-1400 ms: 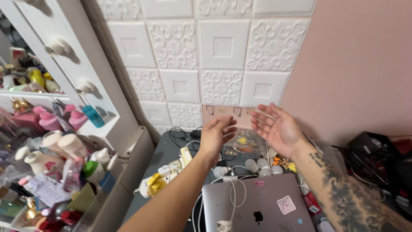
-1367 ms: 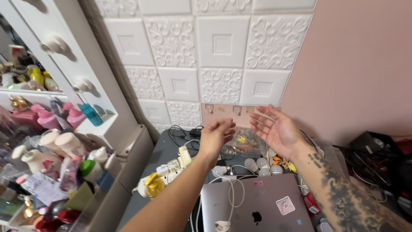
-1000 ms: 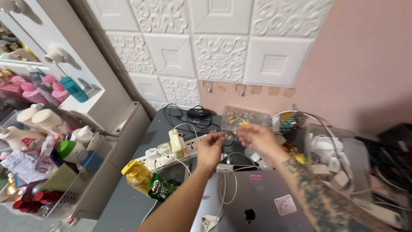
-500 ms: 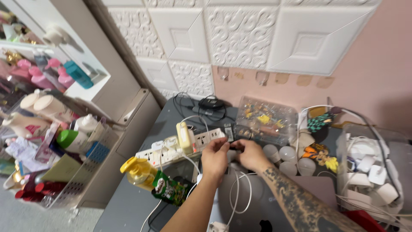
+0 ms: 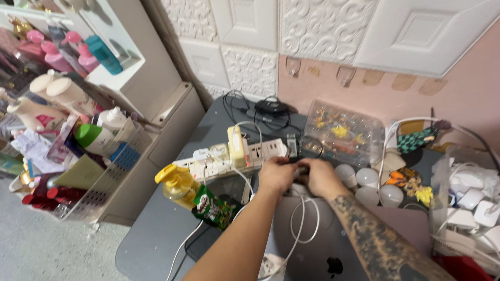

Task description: The person installs multiple small white light bulbs into the sockets around a vanity mirror. They pick up each bulb from a nearby table and screw it into an empty socket one at a time until several sockets are filled.

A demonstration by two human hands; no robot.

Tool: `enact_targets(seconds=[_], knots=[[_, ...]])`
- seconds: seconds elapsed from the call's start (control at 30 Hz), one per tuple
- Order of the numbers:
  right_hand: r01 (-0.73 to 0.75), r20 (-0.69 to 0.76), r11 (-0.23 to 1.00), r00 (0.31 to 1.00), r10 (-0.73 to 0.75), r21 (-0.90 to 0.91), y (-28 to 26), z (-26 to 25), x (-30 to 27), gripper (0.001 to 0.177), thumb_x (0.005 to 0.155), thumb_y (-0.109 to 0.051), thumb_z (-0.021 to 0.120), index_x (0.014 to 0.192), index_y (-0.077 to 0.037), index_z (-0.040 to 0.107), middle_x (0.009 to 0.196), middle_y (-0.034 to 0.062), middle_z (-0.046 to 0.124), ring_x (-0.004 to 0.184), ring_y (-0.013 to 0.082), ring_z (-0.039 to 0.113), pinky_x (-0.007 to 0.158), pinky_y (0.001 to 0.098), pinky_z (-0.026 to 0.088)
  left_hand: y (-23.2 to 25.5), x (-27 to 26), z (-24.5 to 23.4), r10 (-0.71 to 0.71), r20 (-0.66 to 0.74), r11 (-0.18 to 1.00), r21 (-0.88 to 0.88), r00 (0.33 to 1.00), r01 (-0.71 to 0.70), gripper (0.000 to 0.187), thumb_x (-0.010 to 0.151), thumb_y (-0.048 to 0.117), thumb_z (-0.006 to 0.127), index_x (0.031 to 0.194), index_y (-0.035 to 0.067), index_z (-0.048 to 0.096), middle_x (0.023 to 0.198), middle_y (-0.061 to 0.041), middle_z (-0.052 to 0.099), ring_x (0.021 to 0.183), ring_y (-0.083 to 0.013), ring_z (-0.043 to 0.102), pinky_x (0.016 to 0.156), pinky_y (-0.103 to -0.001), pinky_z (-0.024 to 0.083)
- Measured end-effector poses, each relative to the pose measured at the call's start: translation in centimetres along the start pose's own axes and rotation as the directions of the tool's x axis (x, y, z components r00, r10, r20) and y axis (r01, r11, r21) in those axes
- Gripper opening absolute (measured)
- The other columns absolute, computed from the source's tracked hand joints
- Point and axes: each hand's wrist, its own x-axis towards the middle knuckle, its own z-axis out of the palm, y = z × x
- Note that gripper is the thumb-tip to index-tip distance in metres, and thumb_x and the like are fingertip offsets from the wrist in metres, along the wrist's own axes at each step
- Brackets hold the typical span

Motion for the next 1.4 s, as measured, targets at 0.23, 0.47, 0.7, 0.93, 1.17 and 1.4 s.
enact_targets(seconds=[0.23, 0.47, 0.7, 0.93, 1.17, 1.4], knots=[[-0.132, 0.113, 0.797, 0.99, 0.08, 0.59, 1.3, 0.0, 0.5, 0.033, 0.092, -0.01, 0.071, 0.125, -0.009, 0.073, 0.096, 0.0031, 0.073, 0.079, 0.0108, 0.061, 0.068, 0.0268, 0.052, -0.1, -0.2, -0.2, -0.022, -0.028, 1.0, -0.01, 0.999, 0.022, 0.046, 0.081, 0.016, 0.078, 0.125, 0.014, 0.071, 0.126, -0.015, 0.07, 0.113, -0.0265, 0.07, 0.095, -0.036, 0.055], [-0.231, 0.167, 0.529, 0.972, 0.166, 0.816, 1.1, -0.6, 0.8, 0.031, 0.101, -0.021, 0.06, 0.126, -0.006, 0.07, 0.099, 0.002, 0.073, 0.082, 0.0097, 0.063, 0.07, 0.024, 0.052, 0.5, -0.7, 0.1, -0.019, 0.031, 0.978, -0.206, 0.999, 0.025, 0.04, 0.093, 0.026, 0.071, 0.129, 0.011, 0.065, 0.114, -0.015, 0.073, 0.09, -0.0241, 0.07, 0.078, -0.035, 0.057], [-0.244, 0.189, 0.321, 0.963, 0.194, 0.915, -0.1, -2.0, 0.0, 0.033, 0.099, -0.022, 0.059, 0.129, -0.007, 0.065, 0.108, 0.0062, 0.069, 0.092, 0.0167, 0.066, 0.083, 0.0311, 0.056, -0.2, -0.4, 0.3, 0.156, 0.051, 0.905, -0.408, 0.986, -0.122, 0.039, 0.099, 0.026, 0.057, 0.136, 0.012, 0.062, 0.106, -0.008, 0.069, 0.074, -0.0138, 0.07, 0.067, -0.029, 0.059], [-0.175, 0.124, 0.185, 0.958, 0.257, 0.967, -3.4, -6.1, -2.2, 0.032, 0.102, -0.022, 0.061, 0.127, -0.005, 0.066, 0.104, 0.0043, 0.066, 0.089, 0.0143, 0.062, 0.08, 0.029, 0.054, 1.8, -1.5, 0.4, 0.222, 0.113, 0.806, -0.58, 0.968, -0.117, 0.04, 0.101, 0.03, 0.058, 0.134, 0.007, 0.061, 0.105, -0.011, 0.072, 0.073, -0.0149, 0.069, 0.066, -0.028, 0.058], [-0.098, 0.065, 0.161, 0.978, 0.198, 0.982, -8.3, -12.2, -3.8, 0.031, 0.103, -0.025, 0.055, 0.124, -0.004, 0.066, 0.103, 0.0063, 0.067, 0.087, 0.0141, 0.061, 0.08, 0.0282, 0.055, 8.0, -3.9, -1.8, 0.328, 0.143, 0.74, -0.653, 0.934, -0.161, 0.042, 0.102, 0.031, 0.056, 0.134, 0.003, 0.062, 0.105, -0.011, 0.072, 0.073, -0.0151, 0.069, 0.066, -0.028, 0.058], [0.0, -0.022, 0.126, 0.985, 0.17, 0.992, -14.4, -18.0, -5.9, 0.029, 0.102, -0.023, 0.056, 0.123, -0.005, 0.065, 0.099, 0.0046, 0.065, 0.085, 0.014, 0.06, 0.078, 0.028, 0.054, 14.9, -9.4, -6.1, 0.4, 0.186, 0.685, -0.712, 0.898, -0.158, 0.049, 0.093, 0.018, 0.06, 0.14, 0.007, 0.057, 0.108, -0.014, 0.072, 0.076, -0.0191, 0.071, 0.071, -0.031, 0.059]])
